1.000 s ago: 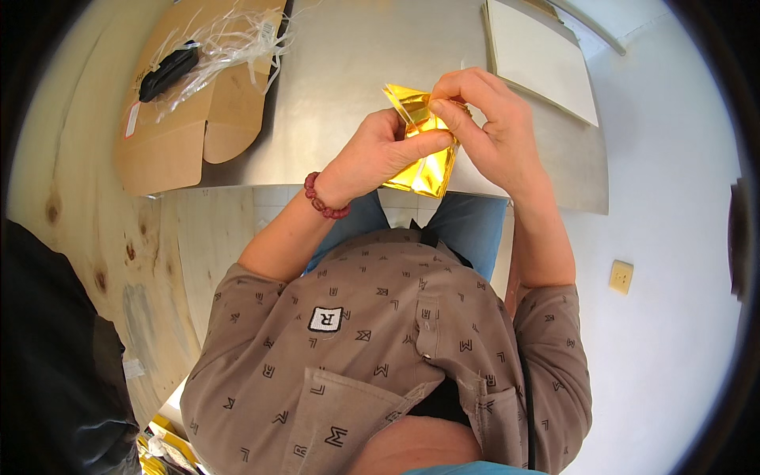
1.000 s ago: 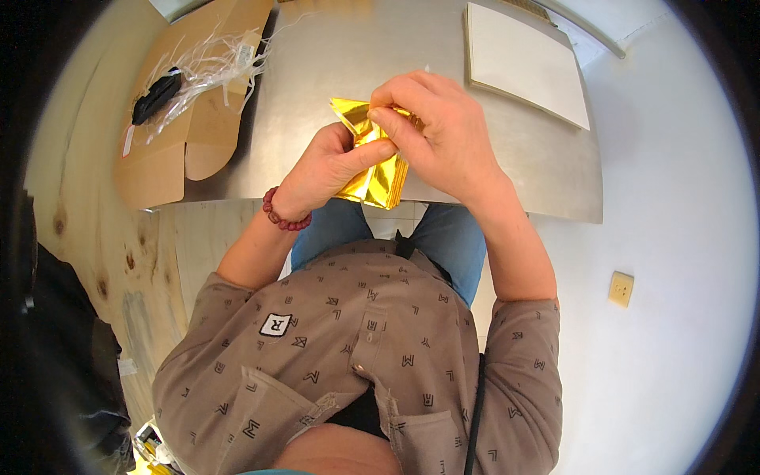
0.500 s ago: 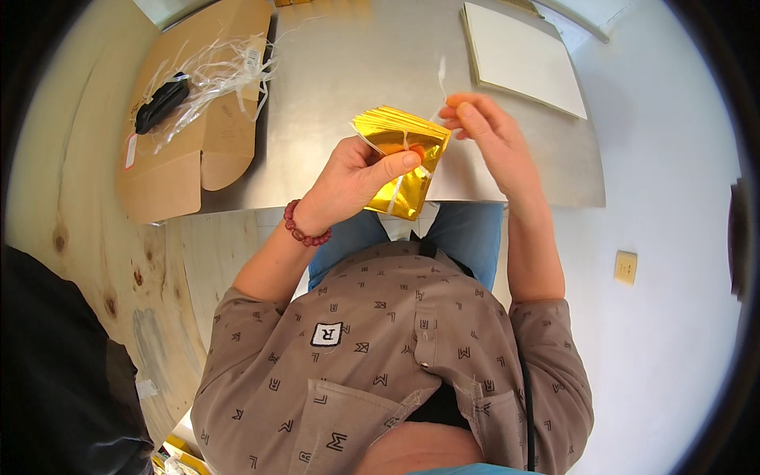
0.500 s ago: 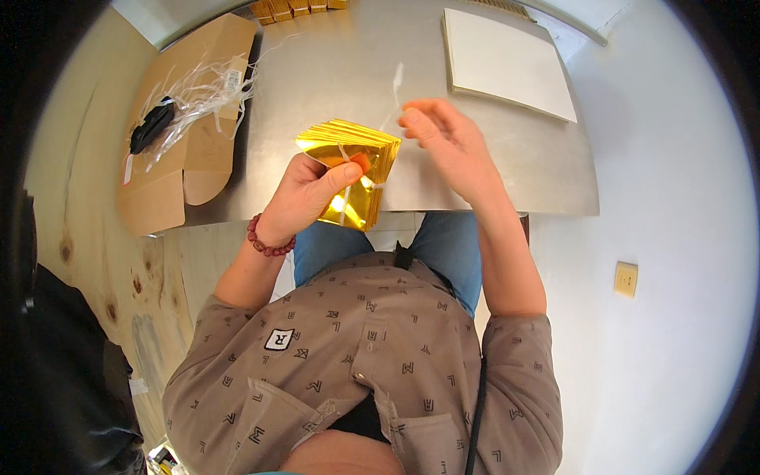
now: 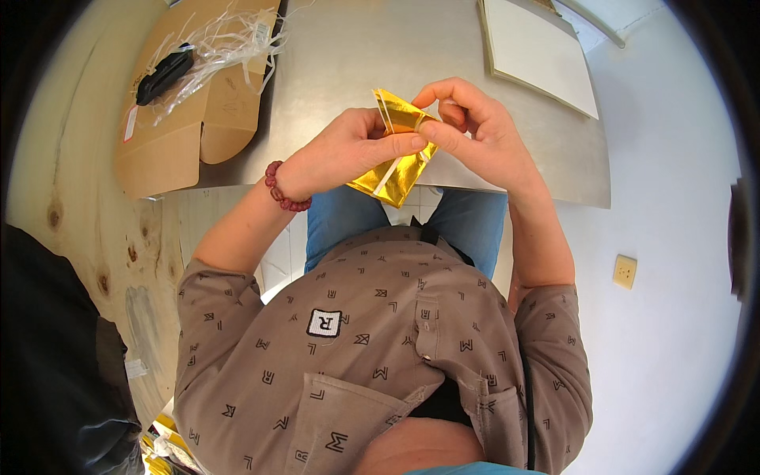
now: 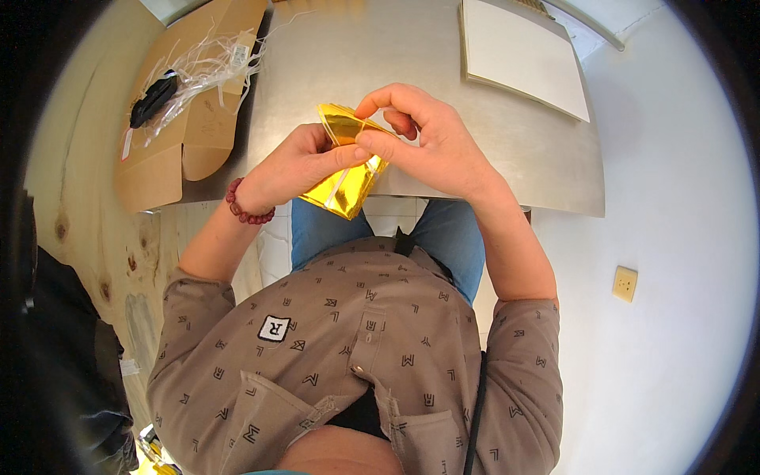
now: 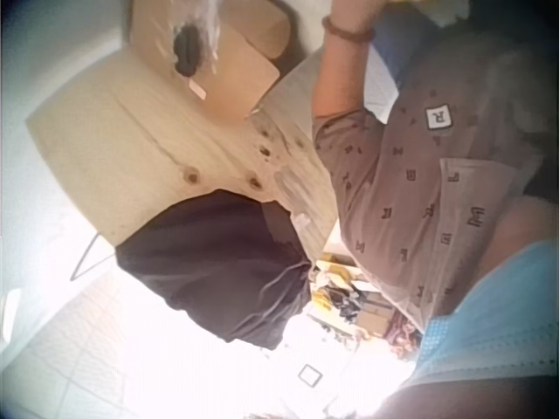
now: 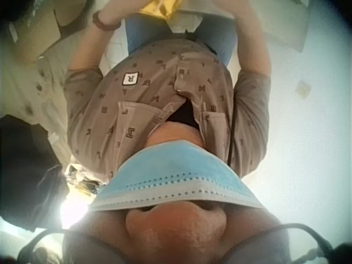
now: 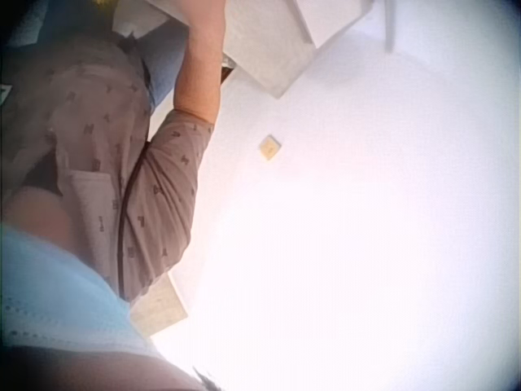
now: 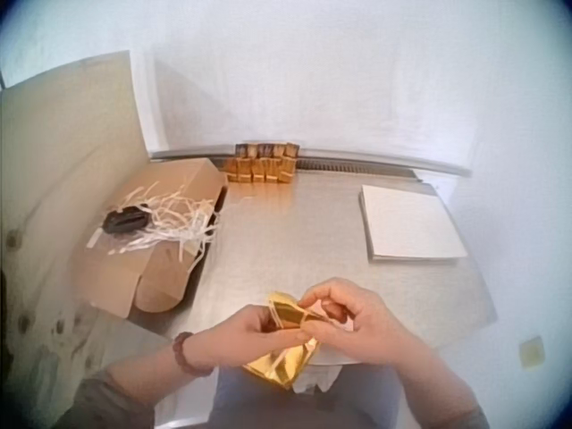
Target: The person gathers a stack of small gold foil packets, aligns them, and ties them together with a white twist tie. They repeatedly adjust the packets and tighten the tie to secure the bundle.
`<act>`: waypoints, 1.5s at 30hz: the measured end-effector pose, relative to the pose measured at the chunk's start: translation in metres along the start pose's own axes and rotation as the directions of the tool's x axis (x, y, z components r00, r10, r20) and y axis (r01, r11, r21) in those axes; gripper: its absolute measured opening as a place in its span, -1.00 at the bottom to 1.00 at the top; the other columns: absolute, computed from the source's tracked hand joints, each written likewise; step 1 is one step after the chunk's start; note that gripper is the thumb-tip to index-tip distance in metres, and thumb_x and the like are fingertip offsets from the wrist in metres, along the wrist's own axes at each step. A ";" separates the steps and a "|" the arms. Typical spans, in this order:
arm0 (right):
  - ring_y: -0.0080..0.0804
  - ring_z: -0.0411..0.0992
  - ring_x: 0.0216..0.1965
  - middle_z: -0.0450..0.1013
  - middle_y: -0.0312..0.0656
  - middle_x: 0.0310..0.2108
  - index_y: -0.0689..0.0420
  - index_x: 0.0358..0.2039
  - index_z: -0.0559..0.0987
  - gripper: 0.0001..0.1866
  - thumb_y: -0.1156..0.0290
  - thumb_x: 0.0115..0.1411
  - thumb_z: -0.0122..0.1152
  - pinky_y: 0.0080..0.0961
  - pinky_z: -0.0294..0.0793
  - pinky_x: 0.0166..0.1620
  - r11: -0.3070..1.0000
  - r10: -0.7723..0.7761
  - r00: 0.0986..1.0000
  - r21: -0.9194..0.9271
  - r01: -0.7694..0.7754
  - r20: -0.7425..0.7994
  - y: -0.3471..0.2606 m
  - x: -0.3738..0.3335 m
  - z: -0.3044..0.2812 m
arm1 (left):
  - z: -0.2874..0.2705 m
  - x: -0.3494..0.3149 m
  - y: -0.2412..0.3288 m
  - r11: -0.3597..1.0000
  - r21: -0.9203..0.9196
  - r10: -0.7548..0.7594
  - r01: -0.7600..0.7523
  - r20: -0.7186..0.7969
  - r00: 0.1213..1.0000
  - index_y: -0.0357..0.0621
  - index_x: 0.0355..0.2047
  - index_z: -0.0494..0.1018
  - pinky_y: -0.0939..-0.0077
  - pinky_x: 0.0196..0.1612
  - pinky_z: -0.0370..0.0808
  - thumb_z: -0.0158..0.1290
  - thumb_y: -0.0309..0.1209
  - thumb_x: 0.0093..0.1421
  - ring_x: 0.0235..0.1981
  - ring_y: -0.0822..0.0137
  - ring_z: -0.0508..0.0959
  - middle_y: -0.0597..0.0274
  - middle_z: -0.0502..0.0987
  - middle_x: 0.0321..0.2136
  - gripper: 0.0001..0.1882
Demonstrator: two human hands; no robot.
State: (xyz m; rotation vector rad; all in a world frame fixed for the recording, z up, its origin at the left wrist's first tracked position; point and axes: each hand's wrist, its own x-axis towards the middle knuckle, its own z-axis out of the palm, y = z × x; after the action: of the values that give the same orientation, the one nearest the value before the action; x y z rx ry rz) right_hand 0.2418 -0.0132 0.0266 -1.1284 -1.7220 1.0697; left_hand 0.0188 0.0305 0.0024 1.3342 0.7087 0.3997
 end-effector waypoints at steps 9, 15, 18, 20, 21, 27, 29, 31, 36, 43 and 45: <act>-0.71 0.05 -0.51 0.10 -0.52 -0.57 0.14 -0.21 0.57 -0.78 0.28 0.43 0.05 -0.63 0.14 -0.42 0.910 0.089 0.992 0.411 -0.045 -0.089 0.028 0.019 0.009 | -0.028 0.023 0.014 0.957 0.263 -0.163 0.120 0.148 0.975 -0.28 -0.02 0.56 0.63 -0.25 0.53 0.27 -0.09 0.28 -0.33 0.59 0.58 0.36 0.64 -0.29 -0.51; -0.72 0.04 -0.53 0.08 -0.52 -0.59 0.13 -0.24 0.55 -0.89 0.38 0.34 0.15 -0.62 0.13 -0.43 0.977 0.066 0.990 0.208 -0.039 -0.126 0.029 0.014 0.010 | -0.044 0.040 0.029 0.894 0.372 -0.323 0.248 0.156 0.933 -0.25 -0.03 0.57 0.67 -0.29 0.52 0.28 -0.07 0.26 -0.36 0.61 0.57 0.41 0.63 -0.32 -0.51; -0.70 0.06 -0.53 0.11 -0.47 -0.59 0.10 -0.17 0.58 -0.86 0.43 0.25 0.24 -0.62 0.14 -0.43 0.998 0.007 0.995 -0.056 -0.012 -0.098 0.025 0.005 0.012 | -0.049 0.043 0.029 0.880 0.382 -0.362 0.283 0.153 0.919 -0.23 -0.08 0.59 0.69 -0.34 0.50 0.28 -0.07 0.26 -0.39 0.63 0.56 0.42 0.62 -0.34 -0.54; -0.66 0.11 -0.53 0.16 -0.42 -0.59 0.09 -0.13 0.60 -0.81 0.45 0.22 0.27 -0.60 0.19 -0.42 0.991 -0.014 0.998 -0.132 0.007 -0.056 0.026 0.005 0.015 | -0.055 0.046 0.027 0.859 0.432 -0.379 0.274 0.177 0.908 -0.23 -0.10 0.59 0.69 -0.35 0.50 0.29 -0.06 0.26 -0.40 0.63 0.55 0.43 0.62 -0.36 -0.54; -0.62 0.15 -0.53 0.20 -0.39 -0.58 0.08 -0.12 0.61 -0.80 0.44 0.23 0.27 -0.58 0.22 -0.41 0.986 -0.020 0.999 -0.163 0.013 -0.044 0.028 0.006 0.016 | -0.057 0.047 0.025 0.852 0.453 -0.382 0.261 0.199 0.902 -0.23 -0.11 0.59 0.69 -0.35 0.50 0.29 -0.06 0.25 -0.41 0.63 0.55 0.43 0.62 -0.37 -0.54; -0.34 0.38 -0.46 0.43 -0.20 -0.47 0.11 -0.15 0.60 -0.84 0.41 0.27 0.24 -0.41 0.41 -0.32 0.927 -0.116 0.993 -0.356 0.116 0.022 0.037 0.015 0.019 | -0.065 0.052 0.014 0.846 0.469 -0.379 0.253 0.196 0.904 -0.29 -0.15 0.56 0.64 -0.37 0.50 0.31 0.12 0.15 -0.41 0.54 0.57 0.31 0.61 -0.37 -0.36; -0.25 0.42 -0.42 0.47 -0.16 -0.43 0.13 -0.17 0.59 -0.86 0.40 0.29 0.22 -0.36 0.43 -0.29 0.924 -0.083 0.996 -0.373 0.084 0.017 0.038 0.016 0.020 | -0.064 0.051 0.016 0.824 0.523 -0.358 0.217 0.185 0.915 -0.28 -0.14 0.58 0.63 -0.38 0.51 0.31 0.07 0.18 -0.45 0.55 0.56 0.33 0.61 -0.43 -0.41; -0.19 0.45 -0.38 0.49 -0.13 -0.41 0.15 -0.20 0.57 -0.87 0.38 0.31 0.19 -0.31 0.44 -0.28 0.931 -0.046 0.999 -0.364 0.041 -0.006 0.040 0.017 0.022 | -0.064 0.050 0.021 0.709 0.691 -0.309 0.142 0.123 0.943 -0.29 -0.13 0.57 0.58 -0.34 0.52 0.31 0.05 0.19 -0.42 0.49 0.57 0.30 0.61 -0.41 -0.42; -0.40 0.39 -0.38 0.47 -0.20 -0.42 0.16 -0.18 0.56 -0.86 0.37 0.35 0.18 -0.47 0.41 -0.26 0.941 -0.041 0.999 -0.336 0.033 -0.015 0.047 0.022 0.029 | -0.055 0.023 0.012 0.102 0.988 0.481 -0.116 0.053 0.875 -0.29 -0.09 0.51 0.34 -0.13 0.51 0.34 -0.05 0.14 -0.13 0.18 0.56 0.11 0.57 -0.16 -0.44; -0.64 0.35 -0.37 0.48 -0.34 -0.41 0.19 -0.15 0.55 -0.84 0.37 0.40 0.15 -0.60 0.40 -0.24 0.963 0.070 0.997 -0.262 -0.059 0.032 0.056 0.028 0.027 | -0.030 0.007 -0.012 0.515 0.818 0.500 -0.258 -0.042 0.865 -0.20 -0.09 0.52 0.42 -0.27 0.51 0.29 -0.35 0.17 -0.34 0.25 0.54 0.17 0.55 -0.35 -0.66; -0.53 0.37 -0.43 0.47 -0.26 -0.47 0.19 -0.16 0.55 -0.81 0.32 0.40 0.14 -0.52 0.40 -0.31 0.982 0.062 0.998 -0.177 -0.060 0.009 0.058 0.030 0.031 | -0.030 0.006 -0.010 0.609 0.756 0.460 -0.241 -0.089 0.883 -0.22 -0.13 0.54 0.48 -0.34 0.48 0.27 -0.36 0.20 -0.43 0.32 0.51 0.21 0.53 -0.42 -0.71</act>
State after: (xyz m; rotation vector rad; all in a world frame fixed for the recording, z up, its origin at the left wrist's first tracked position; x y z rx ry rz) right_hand 0.2205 0.0223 -0.0327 -1.2940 -1.8330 0.9785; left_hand 0.0022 0.0544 -0.0108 2.2488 0.8802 0.6783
